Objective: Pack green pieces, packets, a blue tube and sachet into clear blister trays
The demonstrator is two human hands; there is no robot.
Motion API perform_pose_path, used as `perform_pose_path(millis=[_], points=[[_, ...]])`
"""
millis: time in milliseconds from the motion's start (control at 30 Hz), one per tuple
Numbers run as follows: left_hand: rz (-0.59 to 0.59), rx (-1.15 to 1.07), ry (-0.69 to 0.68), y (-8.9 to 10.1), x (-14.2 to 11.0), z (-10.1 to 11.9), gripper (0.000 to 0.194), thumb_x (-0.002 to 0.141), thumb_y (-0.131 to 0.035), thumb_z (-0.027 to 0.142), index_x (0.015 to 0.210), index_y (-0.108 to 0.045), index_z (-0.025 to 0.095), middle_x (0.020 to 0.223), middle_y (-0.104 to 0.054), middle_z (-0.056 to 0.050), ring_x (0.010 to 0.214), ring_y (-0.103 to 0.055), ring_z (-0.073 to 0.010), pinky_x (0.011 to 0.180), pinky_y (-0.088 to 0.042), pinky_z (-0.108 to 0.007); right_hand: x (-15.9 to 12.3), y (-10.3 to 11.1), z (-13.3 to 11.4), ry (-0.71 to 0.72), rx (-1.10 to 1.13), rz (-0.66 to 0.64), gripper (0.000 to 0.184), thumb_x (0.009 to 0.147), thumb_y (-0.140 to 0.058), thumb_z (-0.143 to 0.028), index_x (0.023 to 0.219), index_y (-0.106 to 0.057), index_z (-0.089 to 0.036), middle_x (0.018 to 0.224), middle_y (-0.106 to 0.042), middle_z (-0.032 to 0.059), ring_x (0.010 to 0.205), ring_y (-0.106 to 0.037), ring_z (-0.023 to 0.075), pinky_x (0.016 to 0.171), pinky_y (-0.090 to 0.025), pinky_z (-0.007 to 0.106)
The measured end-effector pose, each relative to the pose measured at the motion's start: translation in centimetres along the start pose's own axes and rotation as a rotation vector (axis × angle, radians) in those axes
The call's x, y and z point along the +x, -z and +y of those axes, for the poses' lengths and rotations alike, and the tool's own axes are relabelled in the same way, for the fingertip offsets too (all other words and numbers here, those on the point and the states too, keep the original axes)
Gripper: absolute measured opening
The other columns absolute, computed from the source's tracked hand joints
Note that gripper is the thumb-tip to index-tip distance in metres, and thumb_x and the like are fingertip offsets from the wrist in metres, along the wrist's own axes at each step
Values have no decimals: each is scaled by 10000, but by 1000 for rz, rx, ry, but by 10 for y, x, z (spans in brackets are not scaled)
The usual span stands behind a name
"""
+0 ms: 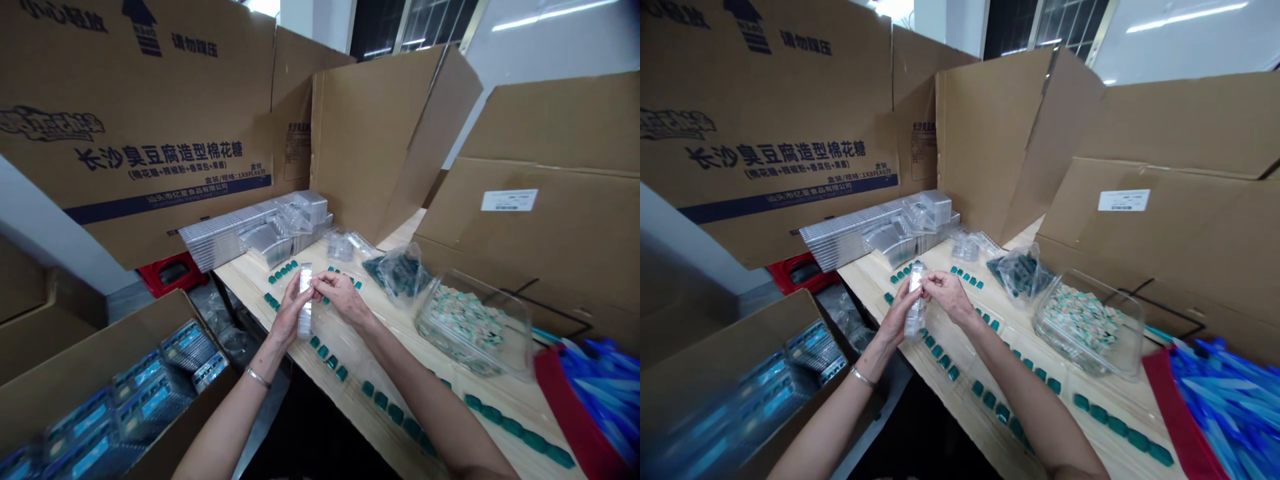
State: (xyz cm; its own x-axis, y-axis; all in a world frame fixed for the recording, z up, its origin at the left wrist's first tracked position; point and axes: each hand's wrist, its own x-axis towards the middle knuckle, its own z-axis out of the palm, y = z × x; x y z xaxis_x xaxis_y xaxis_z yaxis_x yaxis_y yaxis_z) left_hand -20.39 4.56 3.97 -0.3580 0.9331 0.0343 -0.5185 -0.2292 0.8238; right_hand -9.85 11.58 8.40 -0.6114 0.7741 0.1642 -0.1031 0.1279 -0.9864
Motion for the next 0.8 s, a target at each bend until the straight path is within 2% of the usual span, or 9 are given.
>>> perform_pose_path(millis=[100, 167, 300, 433, 600, 700, 800], points=[[84, -76, 8, 10, 4, 2, 647, 700, -719, 310, 1294, -477, 222, 1158, -612, -78, 1025, -577, -202, 864, -433, -311, 1, 10, 3, 12, 40, 106, 199, 677, -653, -354, 680, -628, -156, 552, -574, -23, 504, -504, 93, 513, -421, 221], [108, -68, 22, 16, 7, 4, 663, 718, -705, 327, 1322, -438, 259, 1234, -570, -78, 1051, -565, -187, 840, -440, -295, 1, 18, 4, 17, 69, 150, 206, 672, -662, -354, 678, -616, -153, 560, -569, -24, 505, -499, 87, 516, -421, 217], [-32, 31, 46, 14, 8, 4, 773, 728, -697, 359, 1398, -313, 342, 1393, -434, -75, 1117, -535, -196, 867, -436, -305, 0, 19, 3, 3, 35, 54, 224, 709, -643, -370, 740, -636, -147, 590, -590, -13, 538, -530, 97, 548, -441, 226], [-143, 35, 20, 0, 6, 3, 879, 685, -743, 244, 1428, -275, 293, 1312, -520, -81, 1149, -521, -213, 959, -384, -310, -4, 8, -8, 35, -72, -31, 215, 737, -617, -377, 772, -639, -165, 608, -600, -18, 562, -549, 104, 565, -450, 231], [-110, 6, 47, 2, 6, 3, 838, 678, -739, 245, 1409, -333, 271, 1159, -619, -63, 1055, -574, -212, 945, -389, -325, -4, 3, -16, 27, -128, -23, 195, 720, -615, -366, 737, -615, -172, 549, -573, -33, 518, -534, 103, 539, -448, 235], [-94, -26, 69, 6, 7, 2, 793, 683, -728, 255, 1391, -372, 260, 1092, -645, -59, 986, -600, -210, 896, -418, -321, -1, 3, -11, 15, -128, 8, 176, 723, -599, -349, 722, -607, -174, 562, -581, -28, 519, -537, 104, 540, -450, 239], [-23, -51, 90, 10, 9, 4, 696, 707, -698, 298, 1351, -436, 262, 1100, -641, -59, 947, -609, -214, 801, -463, -307, 1, 8, -5, 15, -105, 56, 176, 727, -604, -343, 728, -607, -168, 581, -585, -22, 523, -533, 101, 542, -448, 238]])
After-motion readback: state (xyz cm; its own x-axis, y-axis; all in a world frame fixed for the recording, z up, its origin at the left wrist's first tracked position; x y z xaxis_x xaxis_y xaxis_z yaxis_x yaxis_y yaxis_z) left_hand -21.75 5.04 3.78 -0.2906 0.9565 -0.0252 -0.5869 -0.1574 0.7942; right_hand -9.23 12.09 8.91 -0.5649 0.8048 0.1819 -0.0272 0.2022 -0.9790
